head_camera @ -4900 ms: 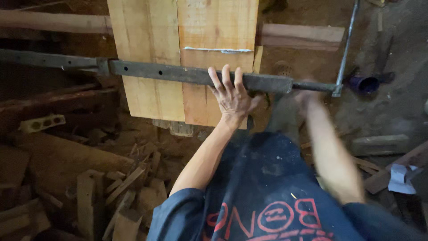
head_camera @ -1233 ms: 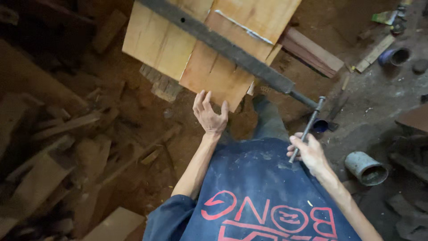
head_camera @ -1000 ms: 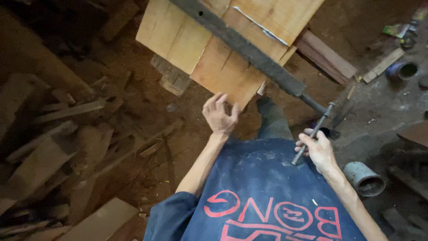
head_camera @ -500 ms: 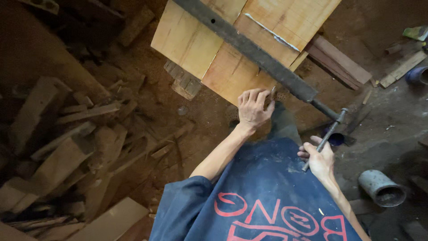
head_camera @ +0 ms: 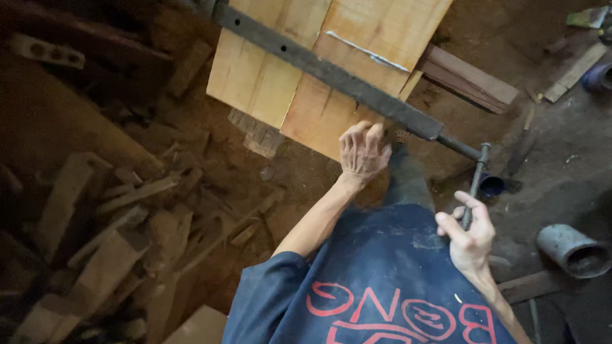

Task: The person joins two wooden planks with glue, hammers them together, and then secures them using a metal bar clamp. They tighten the clamp with a wrench and hammer to ensure the planks are held firmly.

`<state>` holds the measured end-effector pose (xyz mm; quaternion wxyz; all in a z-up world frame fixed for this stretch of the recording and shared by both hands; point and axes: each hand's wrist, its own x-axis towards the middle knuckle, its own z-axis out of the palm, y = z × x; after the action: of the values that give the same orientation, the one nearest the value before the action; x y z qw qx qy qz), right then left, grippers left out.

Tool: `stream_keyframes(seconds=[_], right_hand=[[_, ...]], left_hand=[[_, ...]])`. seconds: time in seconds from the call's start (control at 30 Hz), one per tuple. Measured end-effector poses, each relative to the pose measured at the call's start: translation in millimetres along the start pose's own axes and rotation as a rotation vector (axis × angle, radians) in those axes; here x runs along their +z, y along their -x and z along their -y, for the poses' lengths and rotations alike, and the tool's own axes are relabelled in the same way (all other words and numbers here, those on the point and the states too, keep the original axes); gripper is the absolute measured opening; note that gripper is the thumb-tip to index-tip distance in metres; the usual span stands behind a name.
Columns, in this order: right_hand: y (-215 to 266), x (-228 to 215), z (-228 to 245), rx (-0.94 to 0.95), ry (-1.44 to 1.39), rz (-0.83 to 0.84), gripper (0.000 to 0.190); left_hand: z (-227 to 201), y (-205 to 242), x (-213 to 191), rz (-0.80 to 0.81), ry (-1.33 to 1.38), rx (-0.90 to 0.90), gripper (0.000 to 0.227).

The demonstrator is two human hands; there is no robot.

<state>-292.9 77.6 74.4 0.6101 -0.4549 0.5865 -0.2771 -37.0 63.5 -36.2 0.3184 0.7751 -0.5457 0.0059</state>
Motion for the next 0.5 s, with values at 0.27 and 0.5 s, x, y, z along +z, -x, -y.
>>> stream_keyframes(seconds=[0.27,0.5], right_hand=[[2,16,8,-0.451,0.769,-0.418,0.021],[-45,3,66,-0.799,0.81,-0.546,0.02]], left_hand=[[-2,-53,11,0.2,-0.045,0.134,0.087],[-1,-53,12,0.287,-0.15,0.133,0.086]])
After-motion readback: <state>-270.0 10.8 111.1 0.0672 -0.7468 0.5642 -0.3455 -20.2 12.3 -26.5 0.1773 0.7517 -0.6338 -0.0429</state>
